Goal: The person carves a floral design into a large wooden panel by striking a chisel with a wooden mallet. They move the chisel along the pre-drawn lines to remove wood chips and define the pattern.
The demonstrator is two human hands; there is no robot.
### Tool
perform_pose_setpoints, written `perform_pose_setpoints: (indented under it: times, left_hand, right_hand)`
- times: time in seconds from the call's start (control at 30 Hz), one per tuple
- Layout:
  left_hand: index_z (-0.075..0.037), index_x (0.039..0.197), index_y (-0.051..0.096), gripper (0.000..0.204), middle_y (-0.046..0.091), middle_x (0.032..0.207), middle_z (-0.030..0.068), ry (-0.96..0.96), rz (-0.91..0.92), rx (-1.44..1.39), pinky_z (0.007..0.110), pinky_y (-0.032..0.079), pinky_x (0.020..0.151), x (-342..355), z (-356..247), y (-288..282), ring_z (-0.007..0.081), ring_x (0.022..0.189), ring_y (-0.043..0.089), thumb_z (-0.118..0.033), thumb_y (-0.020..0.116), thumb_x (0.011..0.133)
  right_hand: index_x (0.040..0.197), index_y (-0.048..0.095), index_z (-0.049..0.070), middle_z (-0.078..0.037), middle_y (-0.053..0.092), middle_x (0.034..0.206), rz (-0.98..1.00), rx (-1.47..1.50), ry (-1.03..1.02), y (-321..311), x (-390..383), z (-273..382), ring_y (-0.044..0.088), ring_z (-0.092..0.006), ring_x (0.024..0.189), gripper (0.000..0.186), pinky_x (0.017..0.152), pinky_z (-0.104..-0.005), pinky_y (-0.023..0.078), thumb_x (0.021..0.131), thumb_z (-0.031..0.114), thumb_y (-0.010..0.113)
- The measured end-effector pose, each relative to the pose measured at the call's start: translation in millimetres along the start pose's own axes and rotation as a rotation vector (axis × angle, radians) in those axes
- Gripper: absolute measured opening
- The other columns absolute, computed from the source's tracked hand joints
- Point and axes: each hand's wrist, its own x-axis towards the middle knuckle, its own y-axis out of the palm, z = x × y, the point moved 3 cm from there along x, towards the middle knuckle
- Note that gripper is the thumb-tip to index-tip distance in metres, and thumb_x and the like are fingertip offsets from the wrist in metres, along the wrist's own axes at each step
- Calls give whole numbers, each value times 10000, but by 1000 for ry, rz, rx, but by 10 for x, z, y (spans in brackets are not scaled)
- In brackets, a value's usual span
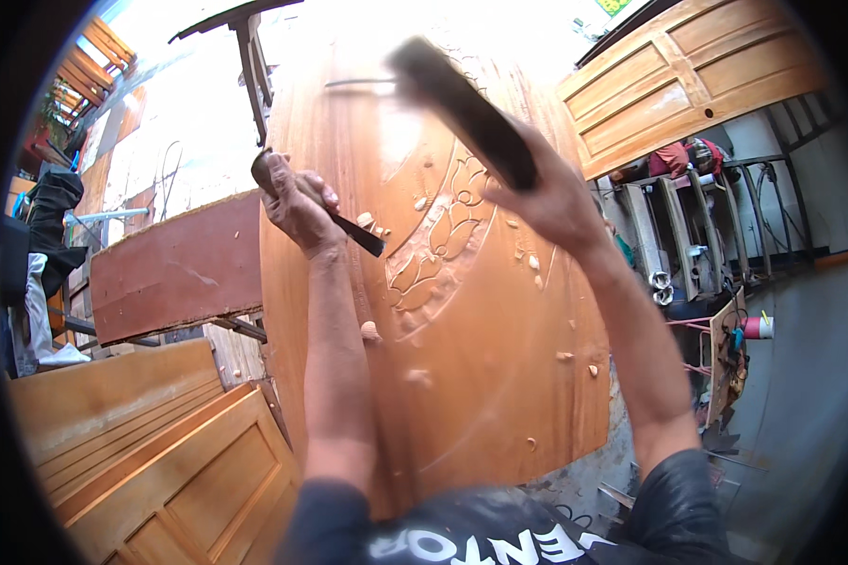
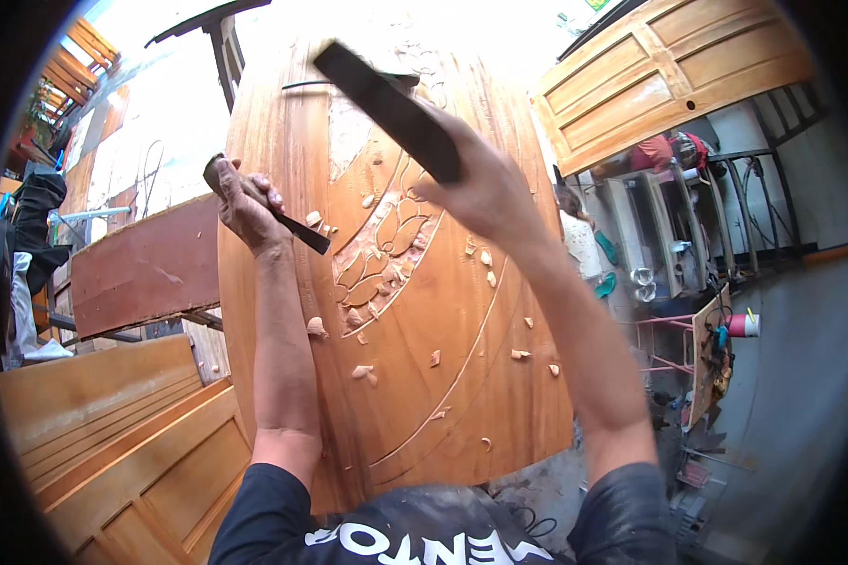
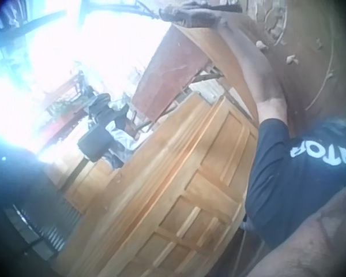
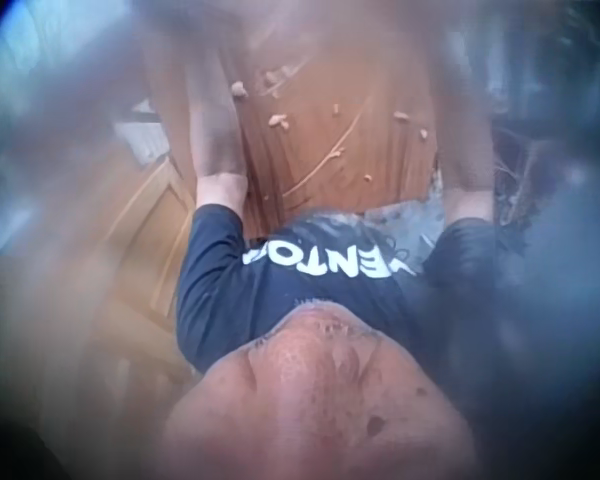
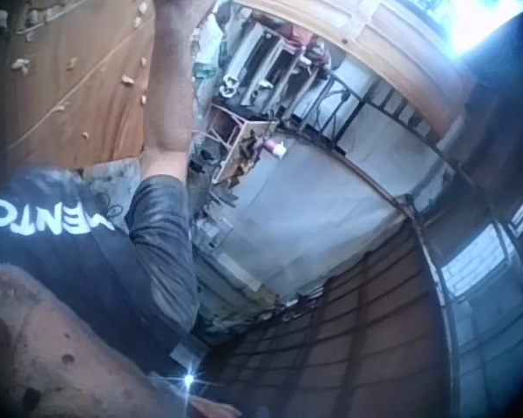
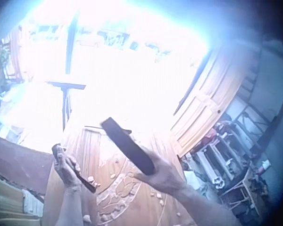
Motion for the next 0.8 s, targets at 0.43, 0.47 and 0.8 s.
perform_pose_setpoints:
  times: [0.43,0.47,0.8]
  left_hand:
    - [-86,1040,524,295,587,678,27,-7,187,365,270,405,340,-81,245,9,120,419,550,-236,771,982]
    - [-87,1024,527,297,583,676,30,5,187,397,280,418,350,-68,251,-8,124,430,557,-260,764,980]
    - [-31,1231,651,302,711,821,103,-75,523,891,288,540,434,-928,4,264,141,596,667,-32,675,930]
  right_hand:
    - [1285,558,26,-84,597,1175,-767,294,547,385,-3966,-201,606,-190,1052,415,986,-366,500,908,40,731]
    - [1181,608,36,-62,628,1109,-696,290,547,349,-3974,-221,620,-148,999,305,911,-328,516,906,-31,722]
    - [1185,617,31,-42,678,1035,-725,503,470,240,-4062,-409,668,-151,924,311,841,-315,557,927,28,789]
